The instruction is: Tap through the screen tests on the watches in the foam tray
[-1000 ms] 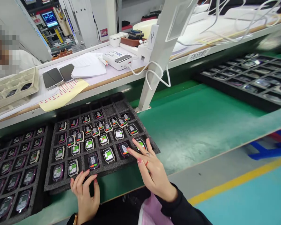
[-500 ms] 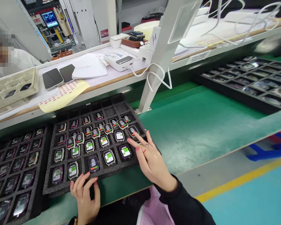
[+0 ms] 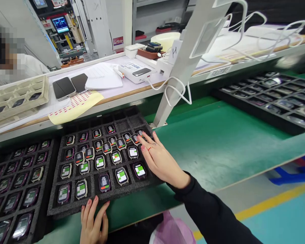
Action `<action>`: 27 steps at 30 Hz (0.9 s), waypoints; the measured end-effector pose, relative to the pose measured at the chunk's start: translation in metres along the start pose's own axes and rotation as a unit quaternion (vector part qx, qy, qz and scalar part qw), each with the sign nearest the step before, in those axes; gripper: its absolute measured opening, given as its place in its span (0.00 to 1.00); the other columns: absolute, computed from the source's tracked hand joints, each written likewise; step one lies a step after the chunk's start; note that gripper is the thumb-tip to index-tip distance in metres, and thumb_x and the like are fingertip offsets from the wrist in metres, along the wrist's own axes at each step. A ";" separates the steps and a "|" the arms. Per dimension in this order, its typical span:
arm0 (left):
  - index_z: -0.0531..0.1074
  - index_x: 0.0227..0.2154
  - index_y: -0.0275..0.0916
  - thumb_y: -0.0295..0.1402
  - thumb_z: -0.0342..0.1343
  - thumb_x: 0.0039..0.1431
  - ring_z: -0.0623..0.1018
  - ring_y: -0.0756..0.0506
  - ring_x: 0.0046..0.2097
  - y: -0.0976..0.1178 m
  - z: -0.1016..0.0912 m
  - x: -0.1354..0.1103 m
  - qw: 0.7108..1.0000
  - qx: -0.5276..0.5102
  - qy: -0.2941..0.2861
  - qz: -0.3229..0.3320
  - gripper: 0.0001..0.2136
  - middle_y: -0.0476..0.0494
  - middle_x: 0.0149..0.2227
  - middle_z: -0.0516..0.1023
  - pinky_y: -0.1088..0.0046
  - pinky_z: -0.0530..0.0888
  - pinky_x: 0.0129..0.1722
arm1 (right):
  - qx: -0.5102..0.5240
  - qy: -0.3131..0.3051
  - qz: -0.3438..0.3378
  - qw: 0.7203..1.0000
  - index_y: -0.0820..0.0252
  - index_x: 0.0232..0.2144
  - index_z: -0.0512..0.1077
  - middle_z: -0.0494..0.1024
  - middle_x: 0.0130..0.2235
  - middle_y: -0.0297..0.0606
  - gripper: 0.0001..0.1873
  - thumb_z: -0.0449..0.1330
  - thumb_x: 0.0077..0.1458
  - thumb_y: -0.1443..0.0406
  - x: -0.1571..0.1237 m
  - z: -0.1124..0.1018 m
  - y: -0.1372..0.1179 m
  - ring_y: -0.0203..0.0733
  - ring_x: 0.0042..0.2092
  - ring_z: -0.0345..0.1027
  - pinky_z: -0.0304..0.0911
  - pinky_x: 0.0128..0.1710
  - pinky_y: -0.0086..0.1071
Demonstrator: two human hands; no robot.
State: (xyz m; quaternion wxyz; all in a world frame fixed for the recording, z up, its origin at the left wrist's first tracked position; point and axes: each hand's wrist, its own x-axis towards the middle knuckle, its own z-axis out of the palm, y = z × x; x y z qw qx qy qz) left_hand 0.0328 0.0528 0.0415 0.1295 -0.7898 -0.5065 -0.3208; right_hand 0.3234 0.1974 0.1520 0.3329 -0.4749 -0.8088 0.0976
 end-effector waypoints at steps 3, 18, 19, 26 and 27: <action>0.78 0.44 0.42 0.16 0.54 0.55 0.60 0.46 0.67 0.001 0.000 0.001 1.000 -0.007 0.010 -0.012 0.19 0.40 0.49 0.77 0.64 0.50 0.70 | 0.006 -0.038 -0.020 0.999 0.66 0.64 0.60 0.68 0.60 0.47 0.24 0.39 0.73 0.68 0.005 0.005 -0.006 0.52 0.66 0.51 0.42 0.67 0.62; 0.78 0.45 0.43 0.24 0.51 0.62 0.59 0.51 0.68 0.006 0.000 0.003 0.996 -0.066 0.031 -0.044 0.14 0.41 0.46 0.80 0.68 0.50 0.70 | -0.038 -0.110 -0.070 0.991 0.71 0.50 0.73 0.71 0.58 0.51 0.24 0.38 0.72 0.68 0.023 0.023 -0.031 0.55 0.67 0.47 0.45 0.67 0.62; 0.78 0.45 0.42 0.24 0.51 0.63 0.59 0.51 0.68 0.006 -0.001 0.003 0.996 -0.068 0.032 -0.043 0.14 0.41 0.46 0.81 0.68 0.50 0.70 | -0.037 -0.108 -0.072 0.991 0.71 0.49 0.73 0.71 0.57 0.51 0.24 0.38 0.72 0.68 0.024 0.023 -0.033 0.55 0.67 0.48 0.44 0.67 0.61; 0.79 0.43 0.44 0.25 0.50 0.63 0.60 0.50 0.67 0.002 0.002 0.000 0.994 -0.090 0.049 -0.036 0.14 0.41 0.47 0.81 0.68 0.52 0.69 | -0.008 -0.136 -0.131 0.982 0.73 0.57 0.68 0.70 0.58 0.51 0.23 0.38 0.73 0.69 0.040 0.038 -0.057 0.53 0.66 0.50 0.44 0.67 0.59; 0.79 0.43 0.44 0.25 0.49 0.63 0.60 0.50 0.67 0.002 0.002 -0.001 0.994 -0.093 0.050 -0.033 0.15 0.42 0.48 0.80 0.67 0.52 0.69 | -0.011 -0.137 -0.134 0.981 0.73 0.57 0.68 0.69 0.59 0.52 0.24 0.37 0.73 0.69 0.041 0.041 -0.059 0.54 0.67 0.49 0.44 0.67 0.60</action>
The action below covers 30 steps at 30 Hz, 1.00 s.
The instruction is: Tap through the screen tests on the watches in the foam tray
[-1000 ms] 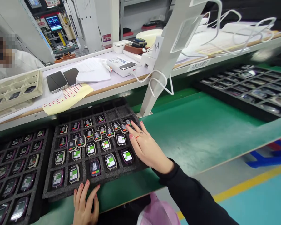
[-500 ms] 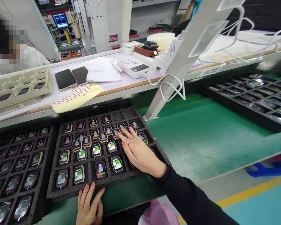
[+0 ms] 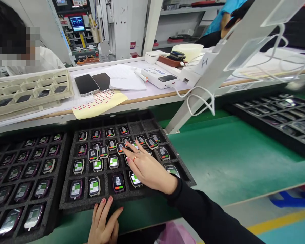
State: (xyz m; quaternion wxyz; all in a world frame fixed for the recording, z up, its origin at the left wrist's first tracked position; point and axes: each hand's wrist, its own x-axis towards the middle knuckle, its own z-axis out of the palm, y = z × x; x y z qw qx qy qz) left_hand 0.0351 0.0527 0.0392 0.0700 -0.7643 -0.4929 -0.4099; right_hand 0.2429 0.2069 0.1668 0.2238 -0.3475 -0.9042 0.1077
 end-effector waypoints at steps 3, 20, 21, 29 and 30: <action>0.79 0.44 0.44 0.25 0.50 0.63 0.59 0.48 0.68 -0.001 -0.001 -0.001 1.000 -0.002 -0.011 0.010 0.15 0.42 0.52 0.78 0.67 0.51 0.69 | -0.025 -0.023 0.001 0.999 0.75 0.54 0.70 0.70 0.58 0.53 0.24 0.37 0.72 0.69 0.005 0.007 -0.002 0.57 0.67 0.48 0.46 0.66 0.61; 0.78 0.41 0.42 0.21 0.49 0.57 0.59 0.47 0.68 -0.002 -0.006 0.000 0.999 -0.011 -0.013 0.027 0.16 0.46 0.62 0.69 0.66 0.52 0.69 | -0.011 -0.047 -0.101 0.994 0.80 0.57 0.66 0.72 0.56 0.54 0.24 0.36 0.73 0.69 0.050 0.018 -0.037 0.59 0.64 0.54 0.50 0.65 0.60; 0.78 0.41 0.43 0.21 0.49 0.57 0.59 0.47 0.68 -0.001 -0.007 -0.001 0.999 -0.011 -0.012 0.027 0.16 0.47 0.62 0.68 0.66 0.52 0.69 | -0.008 -0.044 -0.100 0.994 0.78 0.56 0.67 0.73 0.55 0.53 0.24 0.37 0.73 0.69 0.050 0.019 -0.036 0.58 0.62 0.58 0.50 0.65 0.59; 0.78 0.40 0.44 0.20 0.49 0.56 0.63 0.47 0.66 -0.005 -0.002 -0.006 0.999 -0.027 0.013 0.022 0.17 0.46 0.61 0.70 0.66 0.55 0.68 | -0.090 -0.005 0.039 0.995 0.69 0.54 0.70 0.77 0.48 0.51 0.18 0.58 0.63 0.67 0.036 -0.005 0.013 0.59 0.49 0.71 0.69 0.49 0.53; 0.79 0.40 0.44 0.20 0.49 0.56 0.63 0.47 0.66 -0.005 -0.001 -0.006 0.999 -0.027 0.015 0.020 0.17 0.46 0.60 0.71 0.66 0.55 0.68 | -0.098 -0.017 0.051 0.994 0.69 0.57 0.68 0.75 0.51 0.52 0.22 0.60 0.62 0.67 0.034 -0.009 0.021 0.60 0.51 0.69 0.69 0.50 0.53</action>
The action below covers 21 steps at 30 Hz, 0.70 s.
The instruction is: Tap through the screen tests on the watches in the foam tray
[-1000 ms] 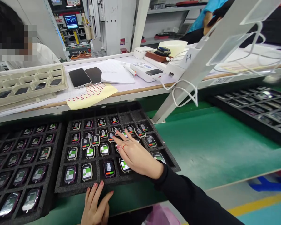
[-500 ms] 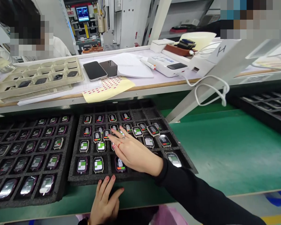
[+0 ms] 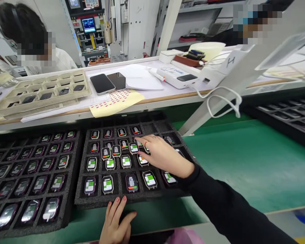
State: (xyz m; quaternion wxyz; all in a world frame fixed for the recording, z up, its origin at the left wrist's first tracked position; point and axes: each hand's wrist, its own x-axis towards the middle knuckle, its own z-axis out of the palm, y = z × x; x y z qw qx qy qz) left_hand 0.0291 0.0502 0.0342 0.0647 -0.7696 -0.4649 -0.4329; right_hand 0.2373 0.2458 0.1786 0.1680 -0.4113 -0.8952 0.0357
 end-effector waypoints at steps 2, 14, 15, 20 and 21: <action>0.79 0.39 0.45 0.20 0.50 0.56 0.63 0.47 0.66 0.000 0.000 0.000 1.000 0.009 -0.008 -0.004 0.17 0.46 0.58 0.73 0.66 0.55 0.68 | -0.007 -0.031 0.012 0.999 0.69 0.61 0.64 0.72 0.55 0.53 0.29 0.63 0.60 0.66 -0.003 -0.005 0.016 0.61 0.53 0.68 0.69 0.51 0.51; 0.79 0.36 0.47 0.19 0.52 0.53 0.61 0.49 0.67 0.000 -0.003 0.003 0.998 0.052 -0.035 -0.008 0.16 0.46 0.51 0.79 0.68 0.55 0.68 | 0.030 -0.123 0.017 0.992 0.64 0.44 0.76 0.76 0.44 0.46 0.22 0.72 0.45 0.72 0.011 -0.004 0.045 0.60 0.47 0.71 0.68 0.49 0.45; 0.79 0.35 0.47 0.19 0.51 0.53 0.60 0.50 0.67 0.001 -0.003 0.004 0.998 0.053 -0.032 -0.015 0.16 0.46 0.51 0.79 0.69 0.54 0.68 | 0.034 -0.121 0.022 0.992 0.64 0.44 0.76 0.76 0.44 0.45 0.21 0.72 0.45 0.72 0.010 -0.004 0.045 0.59 0.46 0.72 0.69 0.48 0.43; 0.78 0.33 0.47 0.18 0.51 0.52 0.58 0.51 0.68 0.004 -0.002 0.008 0.997 0.068 -0.022 -0.021 0.17 0.47 0.50 0.79 0.70 0.53 0.69 | 0.089 -0.076 0.033 0.993 0.64 0.48 0.72 0.71 0.47 0.44 0.23 0.68 0.48 0.73 0.005 -0.003 0.047 0.51 0.47 0.72 0.69 0.49 0.38; 0.78 0.33 0.47 0.17 0.51 0.52 0.58 0.51 0.68 0.004 -0.002 0.008 0.997 0.068 -0.021 -0.020 0.17 0.46 0.50 0.80 0.70 0.53 0.69 | 0.104 -0.058 0.043 0.992 0.64 0.48 0.72 0.71 0.48 0.44 0.23 0.68 0.48 0.74 0.007 -0.004 0.051 0.51 0.48 0.71 0.68 0.51 0.37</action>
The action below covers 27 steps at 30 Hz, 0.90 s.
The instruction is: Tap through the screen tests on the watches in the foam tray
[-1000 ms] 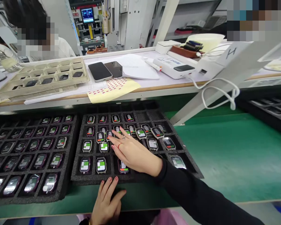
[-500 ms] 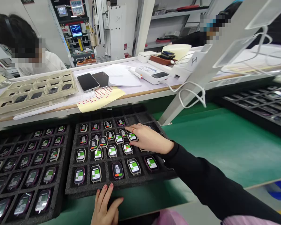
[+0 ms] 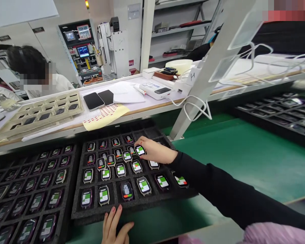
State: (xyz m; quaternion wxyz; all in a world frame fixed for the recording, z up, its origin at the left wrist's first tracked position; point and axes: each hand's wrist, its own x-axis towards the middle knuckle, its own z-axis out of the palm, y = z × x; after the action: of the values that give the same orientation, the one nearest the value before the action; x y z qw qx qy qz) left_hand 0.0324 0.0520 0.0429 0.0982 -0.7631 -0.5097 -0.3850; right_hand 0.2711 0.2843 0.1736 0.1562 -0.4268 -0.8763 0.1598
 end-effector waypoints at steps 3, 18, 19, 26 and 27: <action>0.79 0.33 0.47 0.18 0.51 0.52 0.59 0.50 0.68 -0.001 0.001 -0.001 1.000 -0.006 0.002 -0.001 0.17 0.45 0.51 0.79 0.70 0.54 0.69 | 0.021 0.047 0.050 0.997 0.65 0.49 0.73 0.72 0.49 0.45 0.23 0.68 0.49 0.72 0.014 -0.005 0.019 0.51 0.48 0.72 0.69 0.51 0.37; 0.79 0.33 0.47 0.16 0.51 0.49 0.60 0.49 0.67 -0.004 0.006 -0.001 0.999 0.023 0.035 0.027 0.19 0.45 0.49 0.80 0.69 0.57 0.68 | 0.050 0.012 0.007 0.999 0.66 0.55 0.73 0.77 0.48 0.47 0.22 0.64 0.61 0.62 0.040 -0.009 0.021 0.52 0.48 0.73 0.71 0.49 0.39; 0.79 0.33 0.47 0.16 0.51 0.48 0.60 0.49 0.68 -0.005 0.007 -0.002 0.999 0.026 0.033 0.030 0.19 0.45 0.49 0.80 0.68 0.56 0.68 | 0.058 -0.013 -0.015 0.998 0.64 0.55 0.73 0.79 0.46 0.44 0.24 0.67 0.58 0.61 0.036 -0.006 0.011 0.50 0.44 0.75 0.73 0.45 0.35; 0.79 0.33 0.47 0.20 0.53 0.53 0.58 0.49 0.68 -0.005 0.008 -0.008 0.999 0.035 0.012 0.018 0.15 0.48 0.52 0.78 0.68 0.52 0.70 | 0.043 -0.021 -0.065 0.997 0.62 0.47 0.75 0.74 0.46 0.42 0.22 0.73 0.49 0.70 0.023 0.016 -0.033 0.50 0.45 0.73 0.71 0.48 0.34; 0.79 0.33 0.48 0.21 0.53 0.53 0.59 0.49 0.68 -0.005 0.009 -0.008 0.999 0.038 0.011 0.016 0.15 0.49 0.53 0.78 0.69 0.53 0.70 | 0.046 -0.017 -0.059 0.997 0.62 0.45 0.74 0.73 0.45 0.42 0.22 0.74 0.47 0.72 0.022 0.018 -0.035 0.49 0.44 0.73 0.72 0.46 0.33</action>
State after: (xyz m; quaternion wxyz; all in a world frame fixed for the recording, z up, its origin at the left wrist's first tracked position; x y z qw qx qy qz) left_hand 0.0305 0.0534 0.0299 0.1395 -0.7626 -0.5105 -0.3721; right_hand 0.2264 0.2791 0.1754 0.1698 -0.3643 -0.8941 0.1976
